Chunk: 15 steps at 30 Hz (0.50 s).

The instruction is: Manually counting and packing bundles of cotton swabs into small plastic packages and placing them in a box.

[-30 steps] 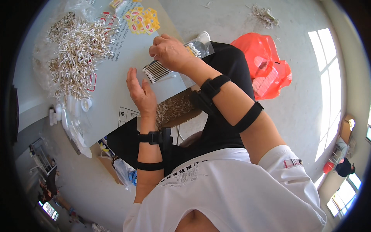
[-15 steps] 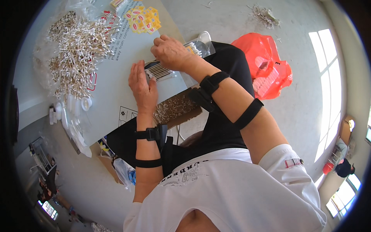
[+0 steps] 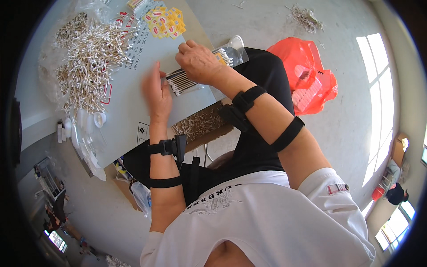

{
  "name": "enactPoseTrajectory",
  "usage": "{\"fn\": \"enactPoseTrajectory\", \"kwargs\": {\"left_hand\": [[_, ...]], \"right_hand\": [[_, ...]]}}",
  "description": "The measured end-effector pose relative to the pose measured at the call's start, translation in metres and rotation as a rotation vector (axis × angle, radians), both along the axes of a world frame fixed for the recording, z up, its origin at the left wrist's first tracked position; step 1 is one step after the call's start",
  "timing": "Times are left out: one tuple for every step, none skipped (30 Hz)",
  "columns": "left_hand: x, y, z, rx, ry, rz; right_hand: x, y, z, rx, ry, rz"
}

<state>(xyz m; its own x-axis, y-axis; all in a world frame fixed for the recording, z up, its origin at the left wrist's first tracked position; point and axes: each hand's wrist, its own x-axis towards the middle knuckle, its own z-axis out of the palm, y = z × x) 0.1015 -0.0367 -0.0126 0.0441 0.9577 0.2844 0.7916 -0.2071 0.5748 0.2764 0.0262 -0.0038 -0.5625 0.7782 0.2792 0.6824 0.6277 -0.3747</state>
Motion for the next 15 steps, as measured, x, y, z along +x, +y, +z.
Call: {"fn": "enactPoseTrajectory", "kwargs": {"left_hand": [[-0.001,-0.002,-0.001,0.000,0.001,0.001],[-0.001,-0.004,-0.001,-0.004,0.010,0.002],[-0.001,-0.006,0.000,-0.008,0.020,0.003],[0.000,-0.008,0.000,-0.007,0.019,0.002],[0.002,-0.010,0.001,0.032,0.048,-0.030],[0.005,-0.013,0.003,0.071,0.077,-0.063],[0.008,-0.018,0.004,0.071,0.077,-0.065],[0.009,-0.024,0.006,-0.002,0.206,-0.108],[0.011,-0.028,0.007,-0.075,0.335,-0.150],[0.016,-0.033,0.006,-0.076,0.335,-0.149],[0.021,-0.037,0.005,-0.118,0.337,-0.137],[0.024,-0.039,0.003,-0.160,0.340,-0.125],[0.024,-0.039,0.001,-0.159,0.339,-0.124],[0.025,-0.038,0.001,-0.170,0.349,-0.115],[0.026,-0.038,0.000,-0.181,0.358,-0.105]], "right_hand": [[0.000,-0.001,0.000,-0.004,0.002,0.013],[0.001,-0.001,0.001,-0.004,0.002,0.012],[0.002,-0.002,0.002,-0.032,-0.011,0.018],[0.003,-0.002,0.003,-0.060,-0.023,0.023],[0.005,-0.004,0.004,-0.060,-0.024,0.022],[0.009,-0.006,0.005,-0.050,0.024,0.054],[0.013,-0.009,0.006,-0.040,0.072,0.085],[0.014,-0.012,0.008,-0.041,0.072,0.087],[0.016,-0.016,0.011,-0.059,0.045,0.092],[0.018,-0.021,0.014,-0.076,0.018,0.097],[0.020,-0.025,0.015,-0.075,0.017,0.098],[0.021,-0.030,0.016,-0.049,-0.032,0.096],[0.021,-0.034,0.015,-0.023,-0.080,0.095],[0.021,-0.036,0.015,-0.021,-0.082,0.095],[0.021,-0.038,0.013,-0.017,-0.079,0.086]]}}
